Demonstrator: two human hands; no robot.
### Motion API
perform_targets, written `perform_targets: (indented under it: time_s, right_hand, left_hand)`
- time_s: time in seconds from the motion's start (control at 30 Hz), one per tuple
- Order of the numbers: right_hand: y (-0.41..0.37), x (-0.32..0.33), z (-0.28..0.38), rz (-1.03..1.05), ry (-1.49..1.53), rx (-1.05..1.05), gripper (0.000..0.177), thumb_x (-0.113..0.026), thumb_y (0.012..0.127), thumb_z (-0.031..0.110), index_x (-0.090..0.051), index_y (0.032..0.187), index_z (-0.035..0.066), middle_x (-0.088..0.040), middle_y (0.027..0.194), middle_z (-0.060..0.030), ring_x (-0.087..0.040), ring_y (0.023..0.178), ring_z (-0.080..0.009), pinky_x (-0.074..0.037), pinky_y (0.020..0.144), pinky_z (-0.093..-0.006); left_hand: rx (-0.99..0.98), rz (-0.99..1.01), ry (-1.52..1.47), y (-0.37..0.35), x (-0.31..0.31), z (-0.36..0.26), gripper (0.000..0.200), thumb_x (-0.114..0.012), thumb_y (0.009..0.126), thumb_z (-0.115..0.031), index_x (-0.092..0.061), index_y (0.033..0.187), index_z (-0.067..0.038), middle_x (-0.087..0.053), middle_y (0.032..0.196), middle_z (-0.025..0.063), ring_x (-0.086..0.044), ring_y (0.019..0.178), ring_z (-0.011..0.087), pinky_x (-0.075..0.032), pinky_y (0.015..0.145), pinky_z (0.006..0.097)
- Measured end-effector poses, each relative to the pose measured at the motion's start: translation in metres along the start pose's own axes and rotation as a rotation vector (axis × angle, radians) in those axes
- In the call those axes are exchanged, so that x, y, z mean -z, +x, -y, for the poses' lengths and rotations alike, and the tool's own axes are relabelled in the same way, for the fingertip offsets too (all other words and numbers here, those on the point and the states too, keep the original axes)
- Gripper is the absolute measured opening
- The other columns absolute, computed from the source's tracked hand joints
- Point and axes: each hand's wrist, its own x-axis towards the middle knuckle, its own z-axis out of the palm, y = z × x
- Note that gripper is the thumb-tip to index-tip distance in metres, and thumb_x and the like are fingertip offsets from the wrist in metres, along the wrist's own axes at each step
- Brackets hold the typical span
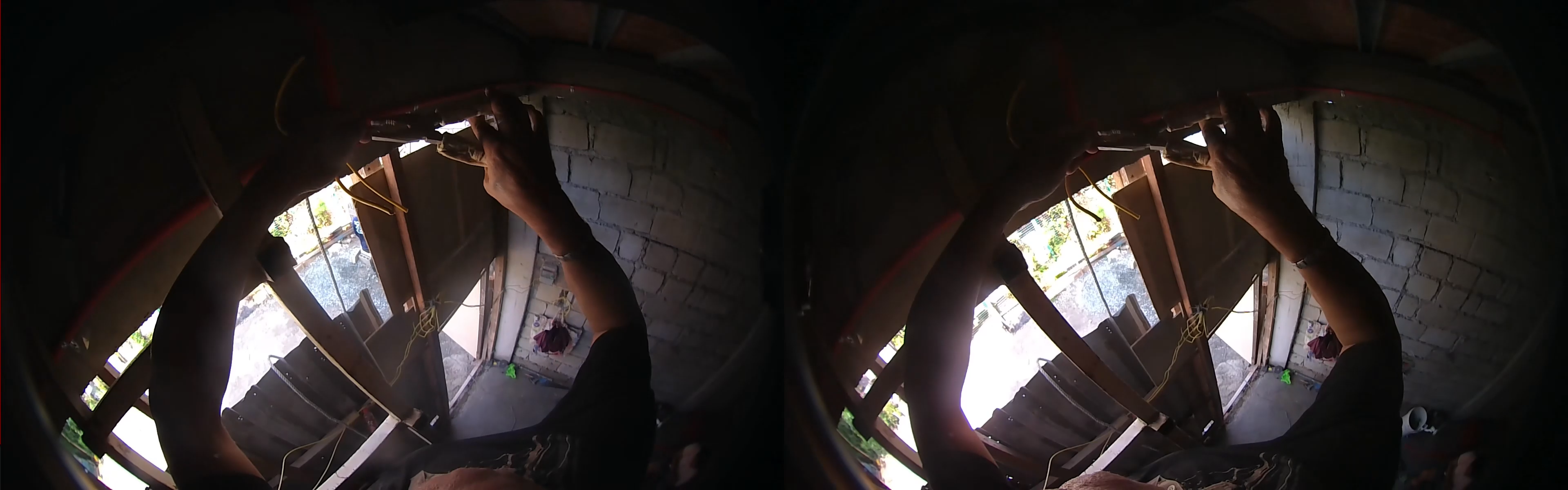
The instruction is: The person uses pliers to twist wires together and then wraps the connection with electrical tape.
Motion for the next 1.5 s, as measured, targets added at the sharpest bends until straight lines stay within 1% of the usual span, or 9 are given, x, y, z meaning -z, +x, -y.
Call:
perform_targets:
  time_s: [0.23, 0.43, 0.53, 0.6, 0.73, 0.9, 1.1, 1.2, 1.5]
  right_hand:
    - [-0.004, 0.000, 0.001, 0.048, -0.030, -0.027, 0.042, -0.070, 0.070, 0.008, -0.061, 0.110, 0.002, -0.047, 0.122, -0.0176, -0.045, 0.116, -0.0279, -0.037, 0.090, -0.0436]
    - [-0.001, 0.006, -0.003, 0.122, -0.064, -0.012, 0.038, -0.070, 0.070, 0.009, -0.062, 0.106, 0.005, -0.049, 0.117, -0.0136, -0.046, 0.111, -0.0252, -0.037, 0.090, -0.0430]
    - [0.002, 0.013, 0.000, 0.067, -0.163, -0.003, 0.040, -0.071, 0.069, 0.009, -0.062, 0.108, 0.007, -0.047, 0.125, -0.0135, -0.044, 0.116, -0.0252, -0.036, 0.094, -0.0430]
    - [0.002, 0.014, 0.001, 0.038, -0.197, 0.014, 0.040, -0.071, 0.069, 0.010, -0.062, 0.108, 0.006, -0.047, 0.126, -0.0138, -0.044, 0.116, -0.0262, -0.036, 0.094, -0.0431]
    - [0.003, 0.014, 0.004, 0.104, -0.217, 0.009, 0.041, -0.071, 0.069, 0.011, -0.063, 0.109, 0.006, -0.045, 0.129, -0.0150, -0.044, 0.116, -0.0270, -0.037, 0.094, -0.0435]
    - [-0.001, 0.010, -0.001, -0.007, -0.054, 0.047, 0.018, -0.069, 0.069, 0.010, -0.064, 0.084, 0.002, -0.050, 0.109, -0.0155, -0.048, 0.107, -0.0291, -0.040, 0.078, -0.0424]
    - [-0.010, -0.005, -0.002, 0.029, -0.002, 0.005, 0.026, -0.071, 0.069, 0.012, -0.066, 0.094, 0.006, -0.048, 0.111, -0.0127, -0.047, 0.106, -0.0265, -0.039, 0.078, -0.0397]
    - [-0.012, -0.014, -0.004, 0.021, 0.025, -0.005, 0.032, -0.072, 0.069, 0.013, -0.065, 0.100, 0.008, -0.048, 0.112, -0.0115, -0.047, 0.106, -0.0255, -0.038, 0.080, -0.0405]
    - [-0.016, -0.036, -0.014, 0.011, 0.238, 0.030, 0.029, -0.076, 0.064, 0.013, -0.065, 0.090, 0.006, -0.053, 0.106, -0.0090, -0.053, 0.099, -0.0246, -0.043, 0.084, -0.0416]
  left_hand:
    - [-0.198, -0.101, 0.028, 0.003, -0.004, 0.013, 0.025, -0.053, 0.093, -0.026, -0.064, 0.099, -0.004, -0.059, 0.076, 0.0017, -0.052, 0.065, 0.0084, -0.044, 0.058, 0.0235]
    - [0.192, -0.026, -0.132, 0.003, 0.000, 0.000, 0.017, -0.060, 0.089, -0.020, -0.064, 0.094, -0.003, -0.061, 0.078, 0.0058, -0.059, 0.071, 0.0129, -0.050, 0.064, 0.0301]
    - [-0.512, -0.079, 0.348, 0.000, -0.006, 0.006, 0.017, -0.062, 0.088, -0.020, -0.064, 0.090, -0.003, -0.060, 0.075, 0.0071, -0.058, 0.067, 0.0148, -0.049, 0.062, 0.0316]
    - [-0.012, -0.054, 0.051, -0.001, -0.010, -0.001, 0.014, -0.063, 0.087, -0.018, -0.063, 0.088, -0.004, -0.060, 0.077, 0.0070, -0.059, 0.068, 0.0174, -0.050, 0.063, 0.0322]
    - [-0.250, -0.036, 0.293, 0.003, -0.008, 0.011, 0.011, -0.062, 0.087, -0.014, -0.063, 0.087, -0.004, -0.060, 0.077, 0.0071, -0.059, 0.067, 0.0182, -0.050, 0.061, 0.0321]
    - [0.172, -0.050, -0.231, -0.001, -0.005, -0.007, 0.009, -0.061, 0.085, -0.011, -0.064, 0.088, -0.003, -0.061, 0.078, 0.0078, -0.062, 0.067, 0.0174, -0.051, 0.059, 0.0307]
    - [-0.100, 0.103, 0.348, -0.004, 0.003, -0.015, 0.011, -0.062, 0.084, -0.008, -0.065, 0.094, -0.004, -0.062, 0.081, 0.0082, -0.064, 0.073, 0.0174, -0.053, 0.064, 0.0303]
    - [-0.121, 0.029, 0.051, -0.013, -0.001, -0.018, 0.028, -0.051, 0.094, -0.028, -0.061, 0.085, -0.004, -0.051, 0.059, -0.0013, -0.047, 0.053, 0.0066, -0.036, 0.049, 0.0228]
    - [0.061, 0.033, -0.034, -0.009, 0.001, -0.022, 0.029, -0.051, 0.094, -0.029, -0.061, 0.084, -0.004, -0.051, 0.058, -0.0013, -0.048, 0.054, 0.0065, -0.037, 0.049, 0.0231]
